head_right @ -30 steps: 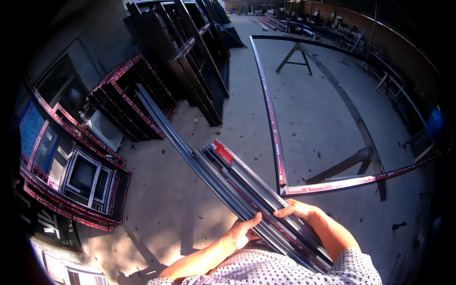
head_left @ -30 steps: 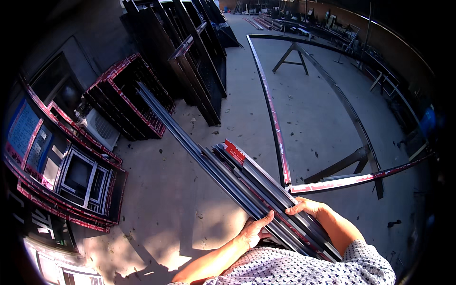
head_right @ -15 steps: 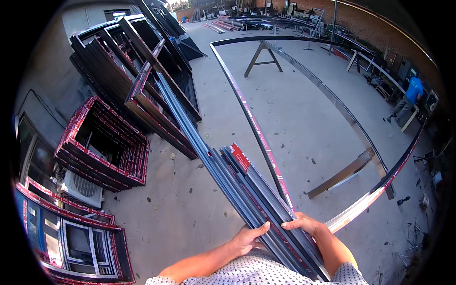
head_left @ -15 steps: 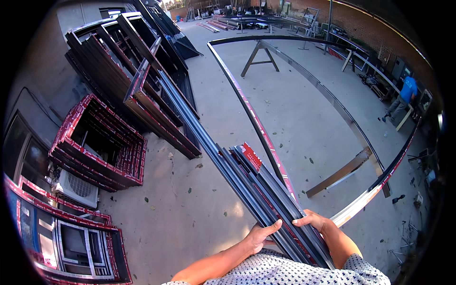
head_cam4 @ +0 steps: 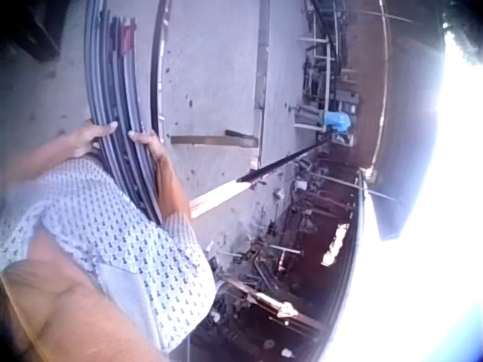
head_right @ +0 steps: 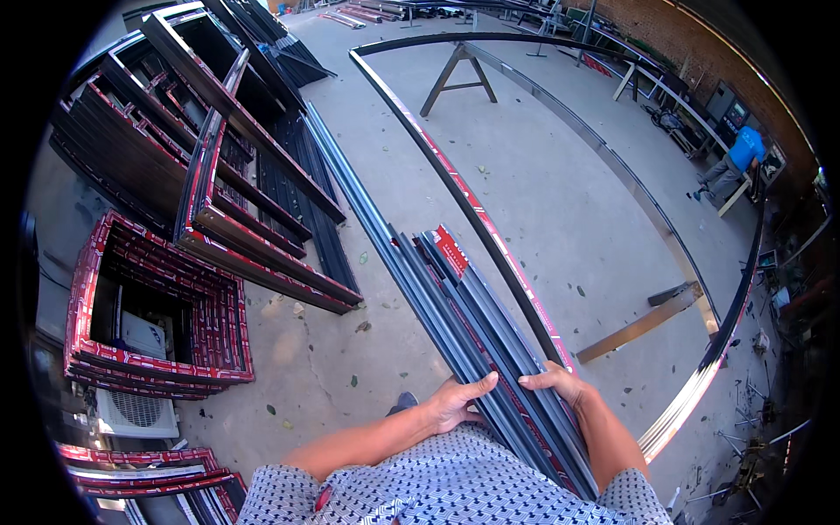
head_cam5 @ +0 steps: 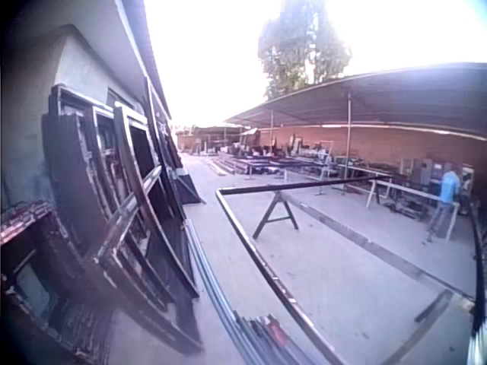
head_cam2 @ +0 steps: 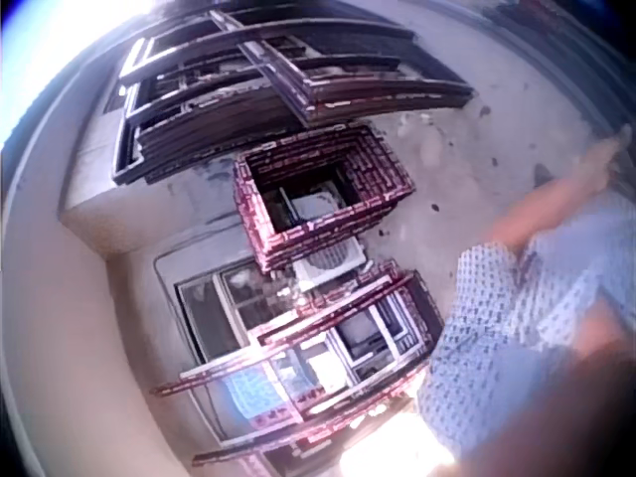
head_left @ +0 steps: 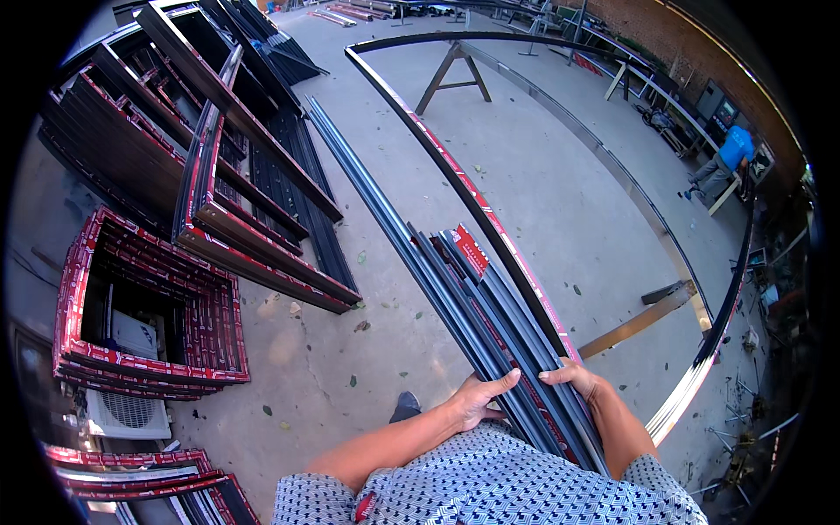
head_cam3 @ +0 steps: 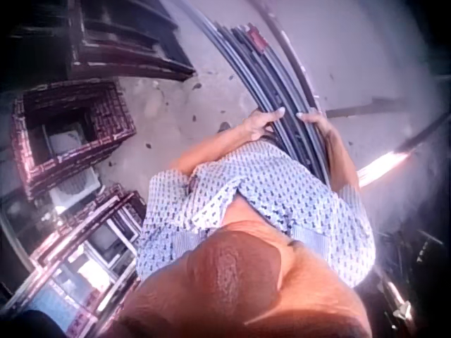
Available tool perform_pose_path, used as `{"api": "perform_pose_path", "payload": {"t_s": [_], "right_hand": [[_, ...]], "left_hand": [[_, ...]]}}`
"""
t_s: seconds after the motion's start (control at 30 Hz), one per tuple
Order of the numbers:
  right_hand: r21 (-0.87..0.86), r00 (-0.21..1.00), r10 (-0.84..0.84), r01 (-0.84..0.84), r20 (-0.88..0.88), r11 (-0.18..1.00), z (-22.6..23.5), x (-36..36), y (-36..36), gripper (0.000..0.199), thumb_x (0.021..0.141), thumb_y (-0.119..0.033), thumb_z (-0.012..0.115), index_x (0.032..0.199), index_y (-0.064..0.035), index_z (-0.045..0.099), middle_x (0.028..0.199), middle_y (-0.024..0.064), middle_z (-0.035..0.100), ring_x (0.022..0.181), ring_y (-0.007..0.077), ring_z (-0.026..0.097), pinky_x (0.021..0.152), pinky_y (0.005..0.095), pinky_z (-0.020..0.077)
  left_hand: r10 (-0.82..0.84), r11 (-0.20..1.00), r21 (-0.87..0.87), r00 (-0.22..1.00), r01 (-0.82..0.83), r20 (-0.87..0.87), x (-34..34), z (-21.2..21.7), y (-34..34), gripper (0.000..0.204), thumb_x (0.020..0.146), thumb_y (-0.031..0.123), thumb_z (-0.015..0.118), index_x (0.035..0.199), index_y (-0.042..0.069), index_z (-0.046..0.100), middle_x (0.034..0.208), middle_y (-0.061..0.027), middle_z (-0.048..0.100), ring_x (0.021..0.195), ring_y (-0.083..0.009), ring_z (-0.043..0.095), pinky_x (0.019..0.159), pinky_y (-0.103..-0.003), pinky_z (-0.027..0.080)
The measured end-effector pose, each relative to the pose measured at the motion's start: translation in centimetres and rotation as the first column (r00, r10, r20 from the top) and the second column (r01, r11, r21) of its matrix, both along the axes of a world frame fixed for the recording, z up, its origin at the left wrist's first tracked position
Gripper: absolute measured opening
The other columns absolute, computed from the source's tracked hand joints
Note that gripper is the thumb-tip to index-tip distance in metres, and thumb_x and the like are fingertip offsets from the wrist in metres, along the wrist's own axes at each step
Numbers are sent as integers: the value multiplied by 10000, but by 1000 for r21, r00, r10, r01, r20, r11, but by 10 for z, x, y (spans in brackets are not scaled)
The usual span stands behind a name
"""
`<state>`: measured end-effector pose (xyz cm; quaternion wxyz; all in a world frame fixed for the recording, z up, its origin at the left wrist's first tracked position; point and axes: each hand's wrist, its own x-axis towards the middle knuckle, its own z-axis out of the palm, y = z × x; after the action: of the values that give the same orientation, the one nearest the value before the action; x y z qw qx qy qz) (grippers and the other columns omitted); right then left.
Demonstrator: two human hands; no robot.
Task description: The person walks through a workshop and picks up a long metal profile to fit into a large window frame structure. They then walk to a pile of materials on the floor, gather several long metal bars, and carry them back to the frame area.
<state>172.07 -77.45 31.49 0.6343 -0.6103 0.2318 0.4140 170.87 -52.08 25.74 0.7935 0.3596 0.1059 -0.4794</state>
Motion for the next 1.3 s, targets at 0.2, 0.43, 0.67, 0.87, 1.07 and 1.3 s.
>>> {"api": "perform_pose_path", "payload": {"t_s": [0.2,0.43,0.67,0.87,1.07,1.3], "right_hand": [[-7,1000,-30,30,6,1000,19,112,62,952,704,-295,876,1521,13,497,1331,230,675,1174,342,697,1060,467,551],[-57,999,-44,44,-1,997,-20,285,113,938,701,-310,882,1510,1,523,1304,231,692,1179,339,695,1061,465,544],[58,996,39,-34,-84,998,0,505,172,970,729,-286,870,1560,-12,450,1337,246,673,1205,355,681,1074,501,538],[12,996,67,-66,-61,998,-8,644,214,975,676,-287,884,1533,-22,501,1345,234,665,1182,366,675,1050,489,538],[-21,995,79,-80,-63,997,-32,809,279,911,706,-328,885,1479,7,538,1233,224,718,1041,333,735,955,458,599],[41,1000,-10,10,14,999,-31,958,362,919,740,-313,881,1504,24,497,1247,214,717,1068,312,734,977,433,588]], "left_hand": [[-18,999,-45,1000,18,5,121,10,60,997,890,527,826,1577,7,325,1492,-252,494,1418,-431,476,1089,-693,455],[-27,1000,15,999,27,-21,300,-17,111,990,895,539,817,1577,8,334,1519,-250,466,1445,-432,437,1109,-711,414],[37,999,14,999,-36,-29,492,-13,168,989,906,546,803,1569,-2,315,1493,-260,485,1443,-431,441,1119,-713,404],[61,997,52,998,-61,-11,623,-23,208,999,892,573,809,1576,42,311,1510,-243,457,1427,-424,447,1105,-700,417],[60,998,-3,997,-60,41,794,-48,279,1014,878,580,819,1578,29,336,1515,-243,469,1436,-433,437,1096,-716,412],[50,998,20,994,-52,98,959,-33,363,1055,870,582,825,1574,-25,326,1514,-288,463,1433,-475,445,1104,-741,401]]}}
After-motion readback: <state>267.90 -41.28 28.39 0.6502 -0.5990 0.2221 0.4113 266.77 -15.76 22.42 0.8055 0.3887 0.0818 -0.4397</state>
